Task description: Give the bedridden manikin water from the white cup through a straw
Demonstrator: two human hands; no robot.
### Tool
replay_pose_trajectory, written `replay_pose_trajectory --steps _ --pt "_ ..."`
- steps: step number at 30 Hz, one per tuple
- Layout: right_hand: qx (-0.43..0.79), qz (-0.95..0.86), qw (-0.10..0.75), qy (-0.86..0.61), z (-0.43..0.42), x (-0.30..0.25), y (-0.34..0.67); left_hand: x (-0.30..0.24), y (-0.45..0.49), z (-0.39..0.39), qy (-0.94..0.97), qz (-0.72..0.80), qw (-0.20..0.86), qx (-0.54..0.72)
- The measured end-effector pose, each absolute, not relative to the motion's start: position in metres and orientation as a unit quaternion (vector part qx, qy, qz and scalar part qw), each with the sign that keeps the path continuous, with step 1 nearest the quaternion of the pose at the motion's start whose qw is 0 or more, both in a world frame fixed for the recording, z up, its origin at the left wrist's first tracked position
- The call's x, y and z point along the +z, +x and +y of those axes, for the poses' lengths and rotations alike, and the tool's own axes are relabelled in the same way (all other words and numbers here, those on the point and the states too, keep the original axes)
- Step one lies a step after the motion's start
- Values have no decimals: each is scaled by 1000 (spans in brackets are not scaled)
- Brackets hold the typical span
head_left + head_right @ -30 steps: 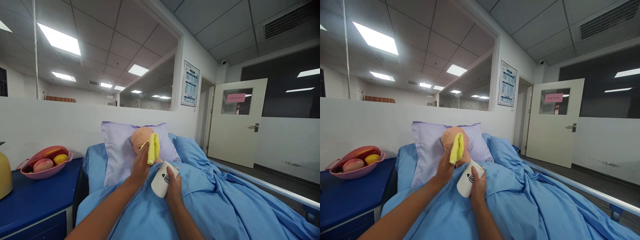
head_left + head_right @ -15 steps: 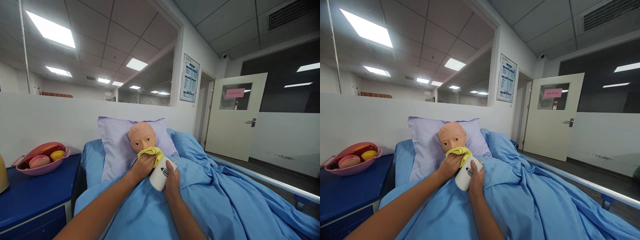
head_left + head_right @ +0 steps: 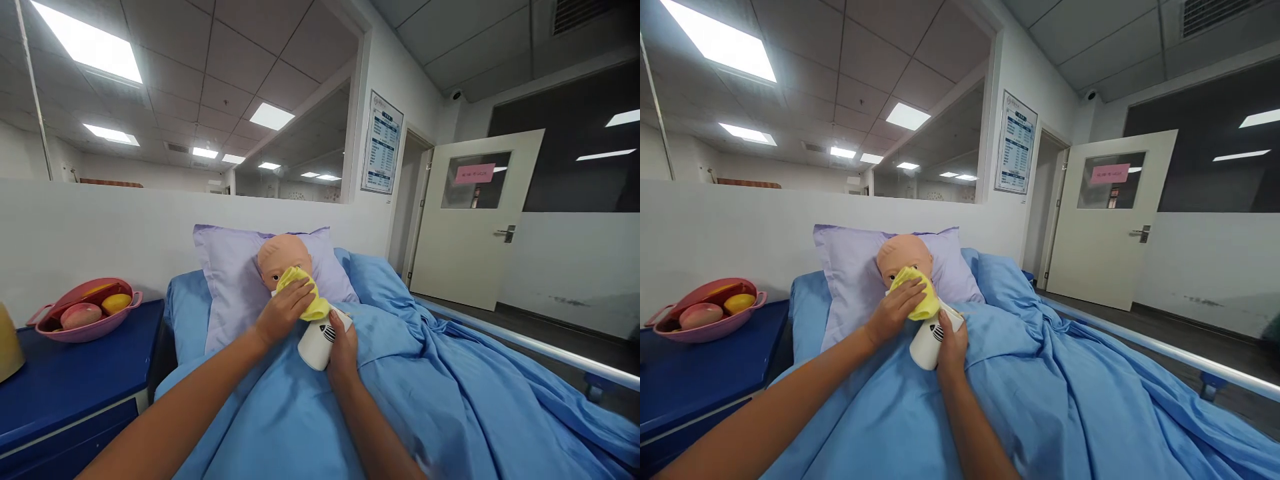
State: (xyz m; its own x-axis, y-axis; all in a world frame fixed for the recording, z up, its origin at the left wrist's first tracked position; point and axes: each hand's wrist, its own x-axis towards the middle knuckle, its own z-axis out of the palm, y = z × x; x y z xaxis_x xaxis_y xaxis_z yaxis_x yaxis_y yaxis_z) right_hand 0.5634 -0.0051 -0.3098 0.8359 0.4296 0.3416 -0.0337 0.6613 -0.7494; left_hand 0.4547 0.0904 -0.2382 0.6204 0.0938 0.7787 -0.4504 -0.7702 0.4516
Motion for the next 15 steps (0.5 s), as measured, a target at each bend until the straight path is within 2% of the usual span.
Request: replay_pose_trajectory --steps 3,6,15 --pt "116 -240 879 -396 -5 -309 562 -229 470 89 862 -129 218 438" --pt "133 -232 881 -389 -5 -307 560 -239 480 94 874 -127 196 426" --pt "157 -221 870 -411 -6 -309 563 -287 454 106 827 -41 395 399"
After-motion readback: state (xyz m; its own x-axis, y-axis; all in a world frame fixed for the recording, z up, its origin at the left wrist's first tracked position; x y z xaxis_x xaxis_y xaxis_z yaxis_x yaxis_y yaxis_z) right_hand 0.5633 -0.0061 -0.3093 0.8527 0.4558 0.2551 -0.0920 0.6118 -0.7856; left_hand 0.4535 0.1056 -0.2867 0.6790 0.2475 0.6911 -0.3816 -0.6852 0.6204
